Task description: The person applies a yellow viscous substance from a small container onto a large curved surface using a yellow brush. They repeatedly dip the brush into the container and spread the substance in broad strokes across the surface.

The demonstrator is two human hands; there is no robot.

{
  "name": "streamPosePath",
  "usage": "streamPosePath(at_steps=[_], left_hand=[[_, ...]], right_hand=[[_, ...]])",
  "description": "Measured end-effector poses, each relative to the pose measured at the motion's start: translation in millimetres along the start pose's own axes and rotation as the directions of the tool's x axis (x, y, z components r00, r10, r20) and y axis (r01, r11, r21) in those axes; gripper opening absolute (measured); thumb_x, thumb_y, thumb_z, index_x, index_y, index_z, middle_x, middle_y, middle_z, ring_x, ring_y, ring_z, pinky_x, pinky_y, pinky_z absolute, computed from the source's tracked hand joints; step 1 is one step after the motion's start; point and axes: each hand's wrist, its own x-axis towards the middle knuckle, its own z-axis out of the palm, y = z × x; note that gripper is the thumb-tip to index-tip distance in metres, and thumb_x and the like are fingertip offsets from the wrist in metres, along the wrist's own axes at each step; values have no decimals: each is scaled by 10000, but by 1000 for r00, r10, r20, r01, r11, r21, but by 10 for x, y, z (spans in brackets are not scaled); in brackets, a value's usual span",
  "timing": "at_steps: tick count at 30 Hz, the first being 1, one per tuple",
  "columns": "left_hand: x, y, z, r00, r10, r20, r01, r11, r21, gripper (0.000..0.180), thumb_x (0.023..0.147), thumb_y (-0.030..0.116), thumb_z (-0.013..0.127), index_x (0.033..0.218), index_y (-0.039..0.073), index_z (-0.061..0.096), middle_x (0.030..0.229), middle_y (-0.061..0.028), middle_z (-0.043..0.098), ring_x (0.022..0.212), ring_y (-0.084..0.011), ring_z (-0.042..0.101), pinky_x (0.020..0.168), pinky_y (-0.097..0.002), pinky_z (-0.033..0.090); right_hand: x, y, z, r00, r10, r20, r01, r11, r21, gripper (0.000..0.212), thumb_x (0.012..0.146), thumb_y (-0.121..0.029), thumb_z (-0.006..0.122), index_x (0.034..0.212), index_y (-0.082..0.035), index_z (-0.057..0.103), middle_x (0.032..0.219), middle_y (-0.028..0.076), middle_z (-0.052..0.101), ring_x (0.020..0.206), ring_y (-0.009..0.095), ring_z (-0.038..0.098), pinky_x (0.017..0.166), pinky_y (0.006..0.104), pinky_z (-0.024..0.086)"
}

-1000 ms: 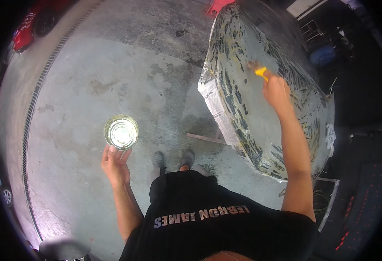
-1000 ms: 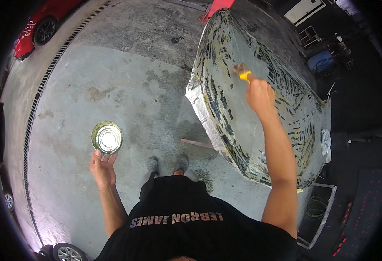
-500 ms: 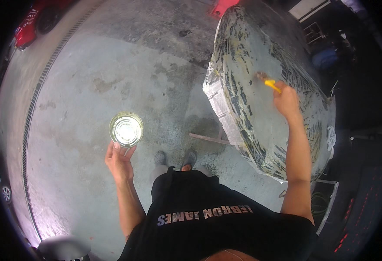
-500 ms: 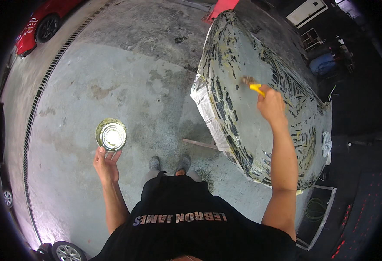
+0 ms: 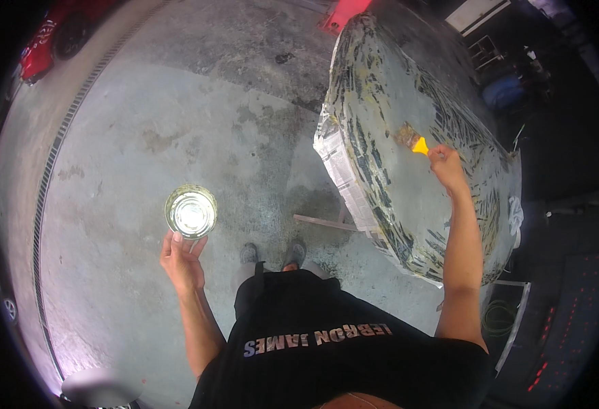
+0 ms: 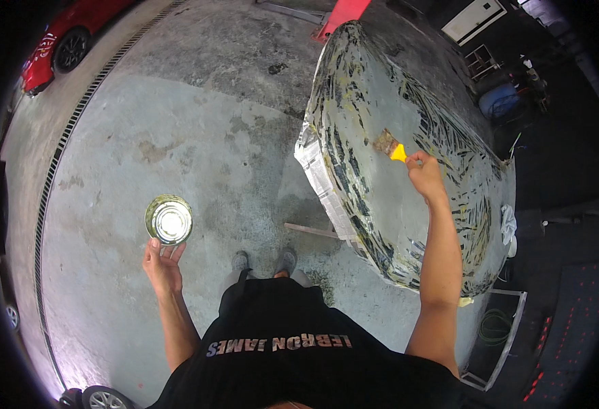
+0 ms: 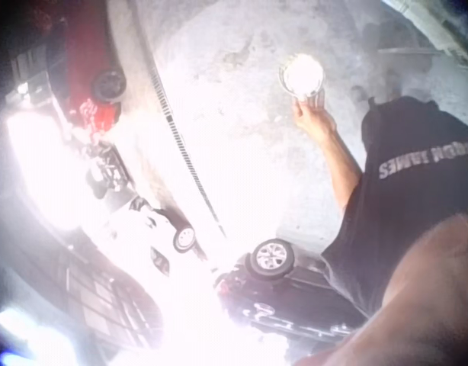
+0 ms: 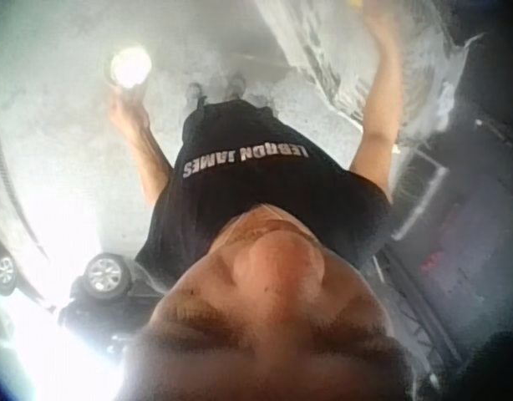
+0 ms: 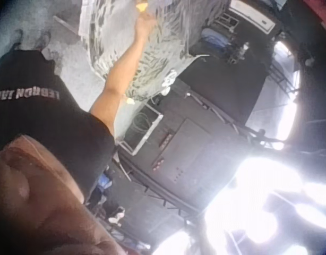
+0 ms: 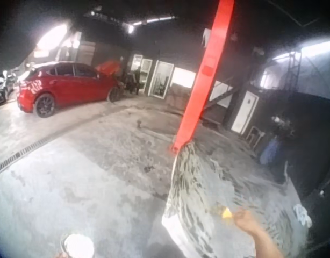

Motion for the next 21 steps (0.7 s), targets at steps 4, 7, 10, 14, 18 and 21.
streamPosePath(at_steps=[4, 7, 10, 14, 18, 21], left_hand=[[-15, 45, 80, 1000, 12, 18, -12, 1000, 15, 488, 1004, 247, 710, 1346, -73, 569, 1206, -176, 705, 1046, -278, 739, 863, -453, 649], [-3, 53, 94, 1000, 9, 17, -9, 1000, 7, 496, 1000, 243, 713, 1361, -64, 568, 1209, -175, 706, 1050, -280, 738, 869, -456, 644], [-9, 47, 43, 1000, -11, 28, 10, 999, 49, 491, 998, 269, 717, 1350, -43, 575, 1219, -157, 699, 1060, -285, 730, 882, -471, 636], [-25, 34, 64, 1000, -17, 18, 15, 996, 89, 480, 1003, 315, 710, 1325, -15, 579, 1240, -127, 680, 1073, -294, 716, 895, -491, 629], [-28, 35, 71, 1000, -1, 29, -1, 997, 77, 484, 997, 314, 718, 1321, -17, 579, 1231, -135, 683, 1063, -290, 718, 893, -490, 631], [-36, 63, 93, 1000, -4, -5, 4, 999, 34, 471, 990, 241, 724, 1338, -45, 584, 1197, -162, 716, 1045, -279, 740, 889, -484, 630]], right_hand=[[-14, -226, 20, 997, -81, -1, 80, 990, -115, 169, 954, -202, 681, 1017, -52, 724, 754, 86, 661, 669, 180, 604, 629, 364, 453], [110, -403, -19, 969, -245, -33, 229, 940, -252, 193, 945, -188, 681, 1073, -53, 726, 837, 180, 707, 749, 296, 676, 699, 419, 501], [313, -748, 69, 928, -357, -104, 316, 905, -284, 201, 937, -169, 685, 1106, -68, 719, 917, 251, 727, 843, 400, 710, 752, 475, 527], [785, -873, 453, 823, -536, -186, 434, 805, -404, 230, 941, -125, 672, 1166, -86, 698, 979, 274, 729, 920, 457, 711, 800, 540, 553], [926, -547, 643, 876, -481, -12, 405, 750, -523, 293, 934, -98, 663, 1226, -86, 679, 1032, 257, 726, 947, 461, 716, 821, 557, 573], [429, -605, 478, 934, -347, 84, 331, 753, -569, 311, 924, -87, 661, 1235, -77, 675, 1076, 245, 723, 967, 455, 721, 824, 548, 581]])
